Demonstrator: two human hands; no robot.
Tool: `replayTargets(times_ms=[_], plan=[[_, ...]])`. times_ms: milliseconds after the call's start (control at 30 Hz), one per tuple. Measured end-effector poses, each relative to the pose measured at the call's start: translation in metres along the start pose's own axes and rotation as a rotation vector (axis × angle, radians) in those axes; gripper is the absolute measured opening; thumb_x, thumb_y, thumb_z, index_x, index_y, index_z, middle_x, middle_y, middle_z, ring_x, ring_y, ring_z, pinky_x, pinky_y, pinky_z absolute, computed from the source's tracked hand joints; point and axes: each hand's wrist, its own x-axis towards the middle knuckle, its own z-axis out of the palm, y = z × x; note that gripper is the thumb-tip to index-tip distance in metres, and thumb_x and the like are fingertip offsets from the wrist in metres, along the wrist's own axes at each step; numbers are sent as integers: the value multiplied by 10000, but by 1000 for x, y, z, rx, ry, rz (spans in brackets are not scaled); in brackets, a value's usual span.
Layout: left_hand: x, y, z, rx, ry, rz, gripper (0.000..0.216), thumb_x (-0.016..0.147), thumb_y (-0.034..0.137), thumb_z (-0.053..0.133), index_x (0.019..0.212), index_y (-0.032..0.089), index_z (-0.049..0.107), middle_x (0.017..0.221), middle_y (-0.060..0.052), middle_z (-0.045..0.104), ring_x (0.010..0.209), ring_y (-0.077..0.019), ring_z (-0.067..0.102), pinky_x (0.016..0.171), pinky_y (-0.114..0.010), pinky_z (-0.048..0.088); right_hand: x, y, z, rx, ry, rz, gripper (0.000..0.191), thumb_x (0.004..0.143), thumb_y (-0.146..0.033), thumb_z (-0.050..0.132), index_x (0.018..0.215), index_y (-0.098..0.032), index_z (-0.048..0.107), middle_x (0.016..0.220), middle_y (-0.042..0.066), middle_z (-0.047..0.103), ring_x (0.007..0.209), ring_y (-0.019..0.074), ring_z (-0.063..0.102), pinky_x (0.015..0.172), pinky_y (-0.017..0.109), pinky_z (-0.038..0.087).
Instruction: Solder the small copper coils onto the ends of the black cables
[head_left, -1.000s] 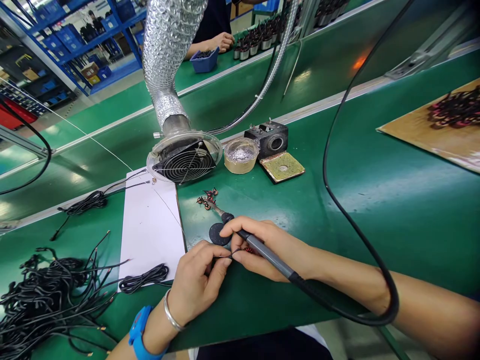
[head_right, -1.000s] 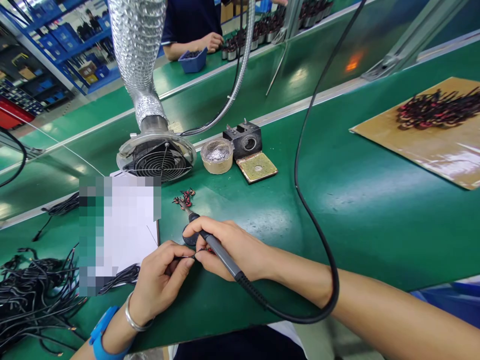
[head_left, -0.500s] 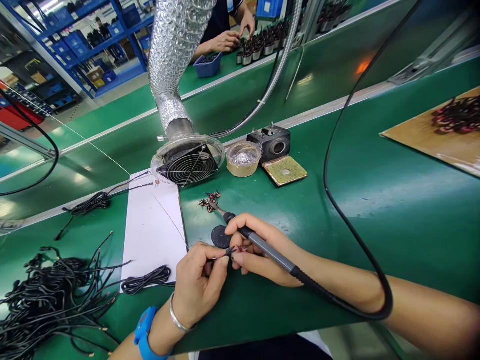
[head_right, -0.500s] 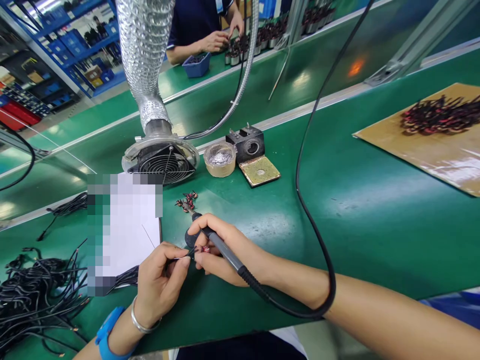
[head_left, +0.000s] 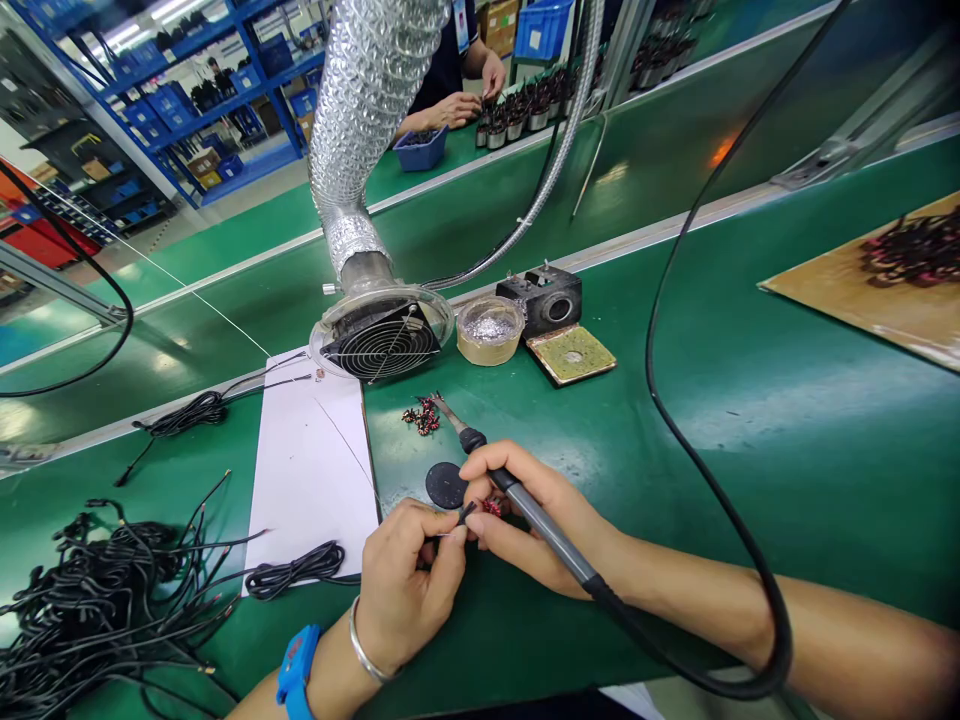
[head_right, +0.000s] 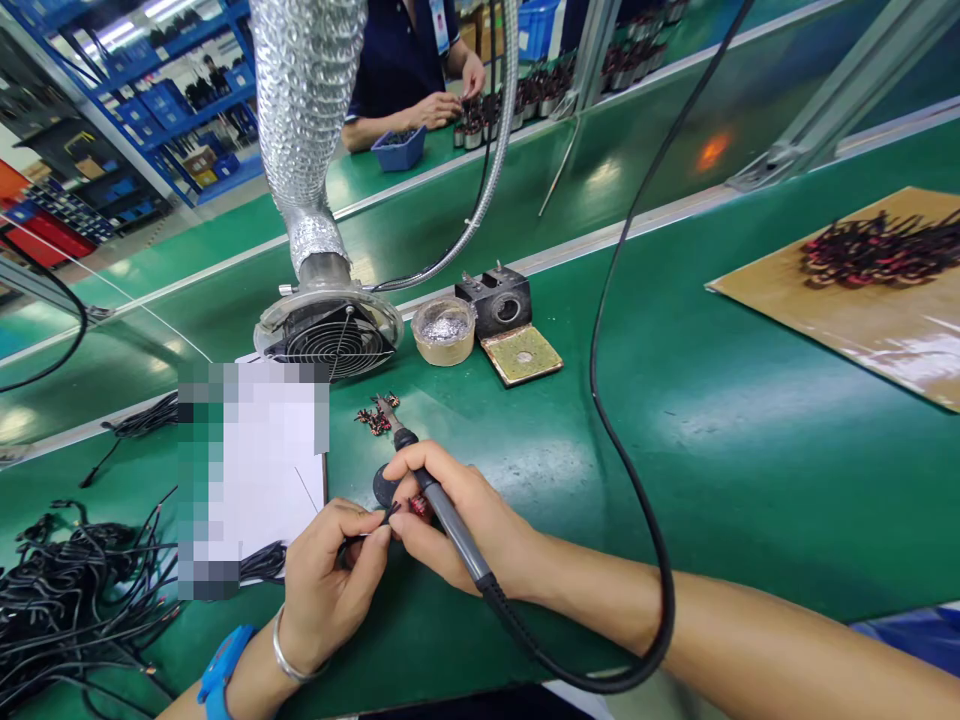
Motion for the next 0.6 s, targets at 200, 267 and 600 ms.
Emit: replayTargets(times_ms=[200, 267, 600], plan=[[-2, -5, -3, 82, -16, 29, 108, 869, 114, 601, 930, 203, 612, 679, 15, 592, 512, -92, 516, 490, -194, 430, 1, 2, -3, -149, -43, -79, 291, 850, -161, 588, 1108, -232, 474, 829, -10, 625, 689, 108, 611, 666, 234, 512], [-3, -8, -2, 97, -8, 52, 107, 875, 113, 588, 924, 204, 615, 677, 10, 604, 517, -99, 526, 492, -200, 430, 3, 3, -3, -148, -37, -118, 307, 841, -147, 583, 1118, -230, 479, 878, 7, 638, 720, 114, 625, 682, 237, 524], [0, -7, -3, 30, -83, -43, 106, 904, 171, 541, 904, 224, 634, 689, 0, 601, 539, -111, 524, 508, -216, 423, 7, -3, -9, -238, -51, -322, 261, 773, -138, 611, 1019, -202, 551, 806, 7, 644, 657, 110, 599, 629, 214, 518]])
